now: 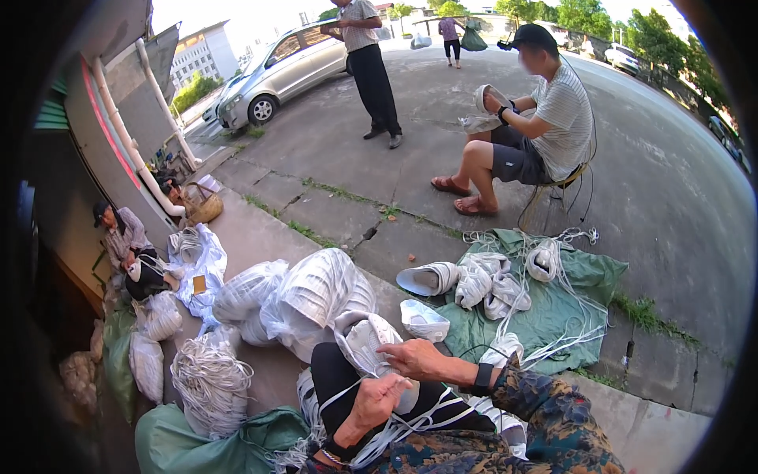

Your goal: Lacing white athletic shoes manually as part of a production or finishing process.

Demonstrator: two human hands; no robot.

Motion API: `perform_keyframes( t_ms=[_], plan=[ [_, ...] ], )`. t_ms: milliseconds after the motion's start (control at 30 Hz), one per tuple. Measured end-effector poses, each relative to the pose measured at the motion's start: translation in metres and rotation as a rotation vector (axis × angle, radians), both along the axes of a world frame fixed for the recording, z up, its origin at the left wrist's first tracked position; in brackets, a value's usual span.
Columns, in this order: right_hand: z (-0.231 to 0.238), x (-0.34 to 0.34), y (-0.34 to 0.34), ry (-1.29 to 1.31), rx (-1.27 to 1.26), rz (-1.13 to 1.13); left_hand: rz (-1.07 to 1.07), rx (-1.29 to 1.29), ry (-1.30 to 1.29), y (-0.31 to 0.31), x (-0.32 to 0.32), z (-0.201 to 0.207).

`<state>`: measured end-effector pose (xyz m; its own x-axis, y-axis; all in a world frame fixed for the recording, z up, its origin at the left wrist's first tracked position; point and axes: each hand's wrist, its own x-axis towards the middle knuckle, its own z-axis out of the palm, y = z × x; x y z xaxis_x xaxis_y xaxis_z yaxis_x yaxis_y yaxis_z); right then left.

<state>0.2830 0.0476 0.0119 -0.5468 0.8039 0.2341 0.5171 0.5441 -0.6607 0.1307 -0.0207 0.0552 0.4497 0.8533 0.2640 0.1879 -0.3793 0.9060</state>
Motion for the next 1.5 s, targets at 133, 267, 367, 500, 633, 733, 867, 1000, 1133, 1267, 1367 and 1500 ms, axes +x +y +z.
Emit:
perform_keyframes(
  t_ms=[133,267,367,500,633,733,867,1000,1133,1267,1367,1500],
  plan=[
    [-0.001,-0.013,0.009,-0.098,0.081,0.098,-0.313,0.044,0.003,-0.032,0.022,0.021],
    [-0.004,-0.022,0.019,-0.281,0.188,0.111,-0.089,-0.416,-0.062,-0.023,0.011,0.003],
    [0.004,-0.020,0.024,-0.418,0.239,0.113,0.073,-0.672,-0.144,-0.010,0.001,-0.014],
    [0.017,-0.023,0.029,-0.545,0.302,0.171,0.337,-0.750,-0.134,0.005,-0.018,-0.034],
    [0.001,-0.023,0.034,-0.547,0.304,0.169,0.416,-0.769,-0.185,0.015,-0.028,-0.041],
    [0.014,-0.022,0.035,-0.601,0.142,0.155,0.464,-0.785,-0.179,0.021,-0.028,-0.046],
    [0.019,-0.018,0.040,-0.582,-0.140,0.288,0.547,-0.729,-0.223,0.026,-0.022,-0.042],
    [0.018,-0.013,0.045,-0.511,-0.270,0.380,0.545,-0.697,-0.234,0.032,-0.020,-0.039],
    [0.019,-0.013,0.049,-0.439,-0.286,0.428,0.387,-0.798,-0.234,0.038,-0.020,-0.037],
    [0.019,-0.012,0.054,-0.393,-0.314,0.484,0.256,-0.735,0.101,0.045,-0.027,-0.027],
    [0.019,-0.015,0.056,-0.433,-0.315,0.514,0.230,-0.575,0.435,0.050,-0.029,-0.019],
    [0.010,-0.018,0.060,-0.513,-0.345,0.524,0.191,-0.447,0.617,0.061,-0.033,-0.026]
  ],
)
